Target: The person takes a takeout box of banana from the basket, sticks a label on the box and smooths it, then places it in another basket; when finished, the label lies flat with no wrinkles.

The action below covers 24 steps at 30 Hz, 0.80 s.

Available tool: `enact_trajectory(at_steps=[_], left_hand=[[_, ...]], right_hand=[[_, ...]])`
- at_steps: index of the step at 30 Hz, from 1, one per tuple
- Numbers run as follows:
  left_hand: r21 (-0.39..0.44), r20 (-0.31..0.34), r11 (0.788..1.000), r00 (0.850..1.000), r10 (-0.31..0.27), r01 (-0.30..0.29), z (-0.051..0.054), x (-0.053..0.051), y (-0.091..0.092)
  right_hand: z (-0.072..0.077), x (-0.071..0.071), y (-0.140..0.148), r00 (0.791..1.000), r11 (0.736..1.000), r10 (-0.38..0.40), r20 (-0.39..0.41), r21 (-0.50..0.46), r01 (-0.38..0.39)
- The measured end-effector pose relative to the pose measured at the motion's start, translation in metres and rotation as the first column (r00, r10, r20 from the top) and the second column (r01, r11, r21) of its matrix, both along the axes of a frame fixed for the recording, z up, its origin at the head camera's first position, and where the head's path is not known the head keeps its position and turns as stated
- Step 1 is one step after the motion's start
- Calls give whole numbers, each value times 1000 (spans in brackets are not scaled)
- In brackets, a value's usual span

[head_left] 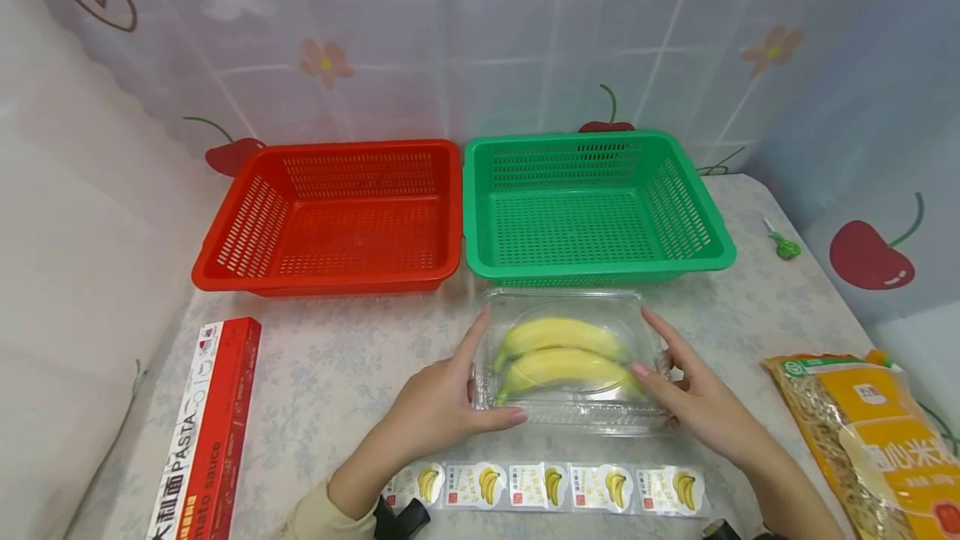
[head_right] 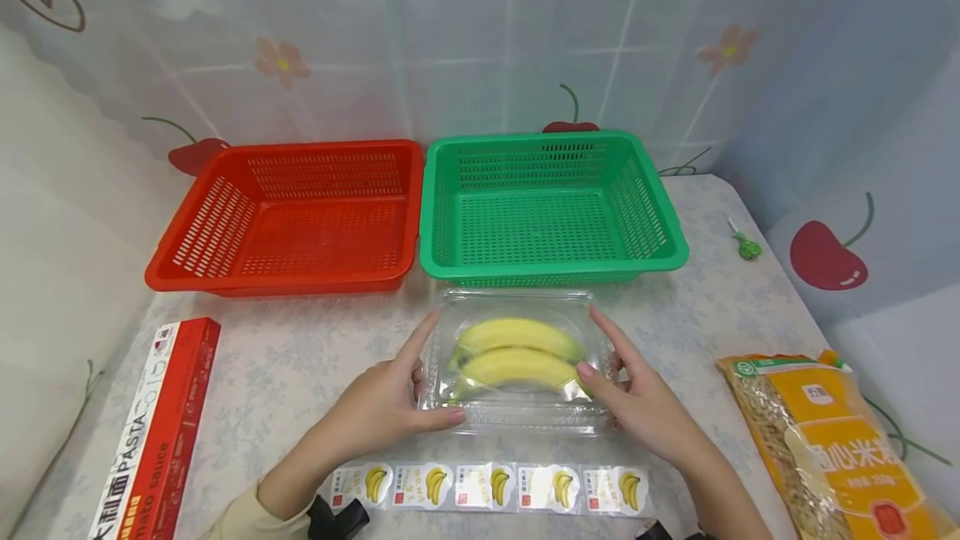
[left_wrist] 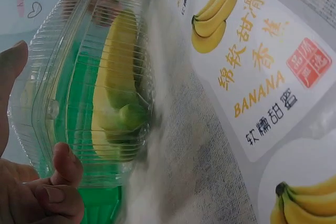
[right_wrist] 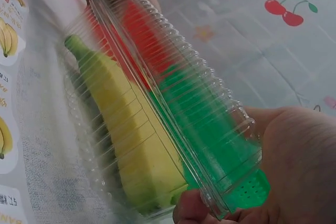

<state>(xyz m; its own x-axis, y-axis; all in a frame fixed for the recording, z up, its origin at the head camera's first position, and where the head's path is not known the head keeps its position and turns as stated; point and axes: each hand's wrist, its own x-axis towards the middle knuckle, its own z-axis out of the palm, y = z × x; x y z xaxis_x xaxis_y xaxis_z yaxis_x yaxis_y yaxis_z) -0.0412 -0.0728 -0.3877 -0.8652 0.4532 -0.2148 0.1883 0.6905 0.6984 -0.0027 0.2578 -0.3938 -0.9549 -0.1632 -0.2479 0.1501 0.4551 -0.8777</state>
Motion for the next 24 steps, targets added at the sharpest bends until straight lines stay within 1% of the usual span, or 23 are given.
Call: enact_trajectory(at_steps=[7, 12, 18, 24], left_hand=[[21, 11, 999, 999, -31, 31, -1, -2, 9], [27, 19, 999, 999, -38, 38, -1, -3, 14], [32, 24, 999, 999, -44, 43, -2, -5, 20], [42, 11, 998, 998, -55, 54, -5, -6, 26]], right_hand=[[0, 0, 10, 1000, 999, -18, -7, 31, 18], [0, 0, 16, 999, 998, -31, -4, 50, 32], [-1, 0, 21, 999, 998, -33, -27, 56, 34], [-2, 1, 25, 999, 997, -38, -38, 61, 41]])
